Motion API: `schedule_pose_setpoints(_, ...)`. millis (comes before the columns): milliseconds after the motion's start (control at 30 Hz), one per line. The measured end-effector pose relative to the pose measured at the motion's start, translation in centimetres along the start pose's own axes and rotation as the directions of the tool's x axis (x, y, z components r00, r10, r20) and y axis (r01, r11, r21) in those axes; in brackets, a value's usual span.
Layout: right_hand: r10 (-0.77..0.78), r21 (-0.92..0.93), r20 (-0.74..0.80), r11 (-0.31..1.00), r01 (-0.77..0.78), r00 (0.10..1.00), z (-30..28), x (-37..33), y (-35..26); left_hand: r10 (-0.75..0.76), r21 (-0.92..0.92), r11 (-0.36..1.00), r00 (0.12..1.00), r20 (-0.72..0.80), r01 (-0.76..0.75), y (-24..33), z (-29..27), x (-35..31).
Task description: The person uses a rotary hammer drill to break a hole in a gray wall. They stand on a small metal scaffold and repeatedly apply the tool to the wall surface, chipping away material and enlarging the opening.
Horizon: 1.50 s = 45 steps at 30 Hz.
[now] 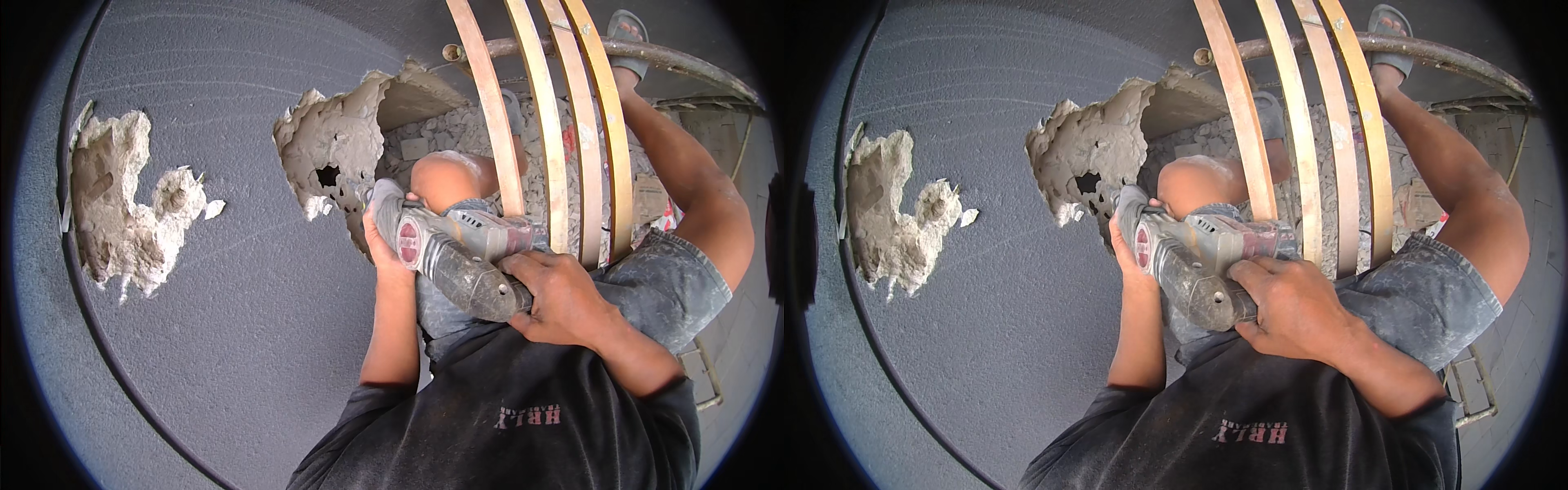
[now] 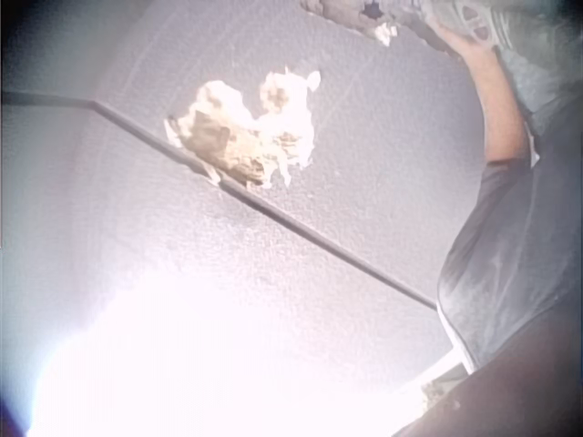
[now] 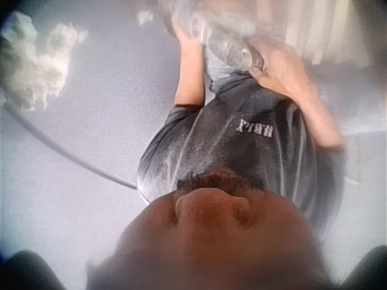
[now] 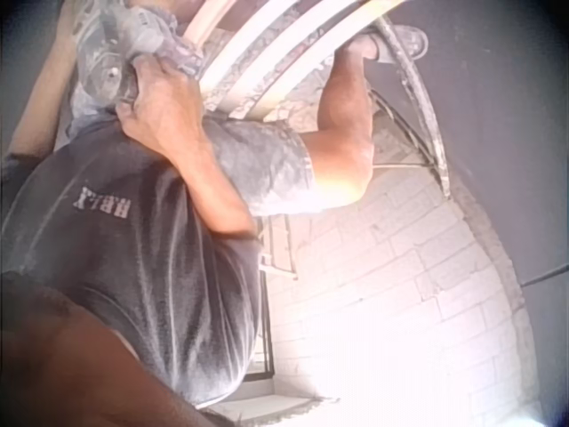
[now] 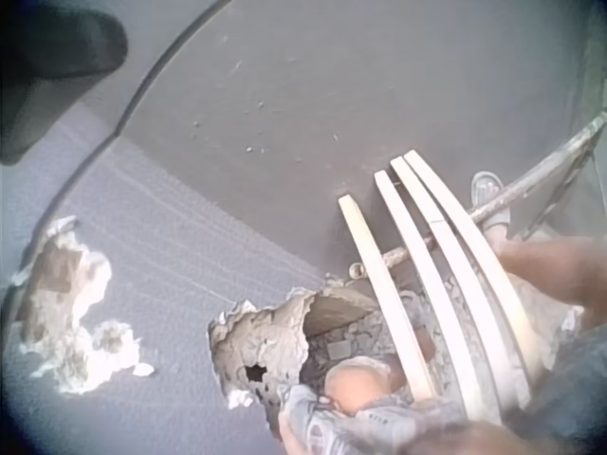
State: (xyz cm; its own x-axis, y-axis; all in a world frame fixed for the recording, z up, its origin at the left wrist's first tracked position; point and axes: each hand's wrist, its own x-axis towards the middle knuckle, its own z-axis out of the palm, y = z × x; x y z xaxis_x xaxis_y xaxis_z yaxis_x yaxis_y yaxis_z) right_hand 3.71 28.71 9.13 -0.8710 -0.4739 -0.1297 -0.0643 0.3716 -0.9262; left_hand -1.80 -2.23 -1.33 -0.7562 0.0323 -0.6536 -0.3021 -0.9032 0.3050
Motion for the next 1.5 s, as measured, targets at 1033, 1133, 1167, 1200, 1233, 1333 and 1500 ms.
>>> schedule_pose_setpoints(1033,-0.005,-0.007,-0.008,1.000,0.005,1.000,0.2,-0.1,-0.2,-0.014,0.070,0.997,0.999,0.035,0.011,0.3,-0.5,0.3)
schedule_pose_setpoints(1133,0.006,-0.011,0.004,1.000,-0.005,1.000,0.1,-0.2,-0.1,-0.022,0.055,0.998,0.999,0.030,0.020,0.1,-0.3,0.2)
schedule_pose_setpoints(1167,0.013,-0.012,0.006,1.000,-0.013,1.000,0.0,-0.2,-0.3,-0.029,0.040,0.999,0.999,0.030,0.028,0.0,-0.1,0.1)
schedule_pose_setpoints(1200,0.021,-0.014,0.010,1.000,-0.021,1.000,-0.1,-0.2,-0.4,-0.028,0.042,0.999,0.999,0.020,0.027,0.0,0.1,0.1)
schedule_pose_setpoints(1233,0.030,-0.017,0.014,0.999,-0.030,0.999,-0.2,-0.2,-0.6,-0.027,0.042,0.999,1.000,0.010,0.027,0.0,0.2,0.0)
schedule_pose_setpoints(1333,0.015,-0.008,0.005,1.000,-0.015,1.000,0.1,-0.3,-0.4,-0.030,0.062,0.998,1.000,-0.003,0.030,-0.3,0.5,-0.1)
schedule_pose_setpoints(1500,0.054,0.078,0.018,0.995,-0.055,0.998,0.3,-0.4,-1.1,-0.053,0.054,0.997,0.999,-0.008,0.053,0.0,1.2,-0.5)
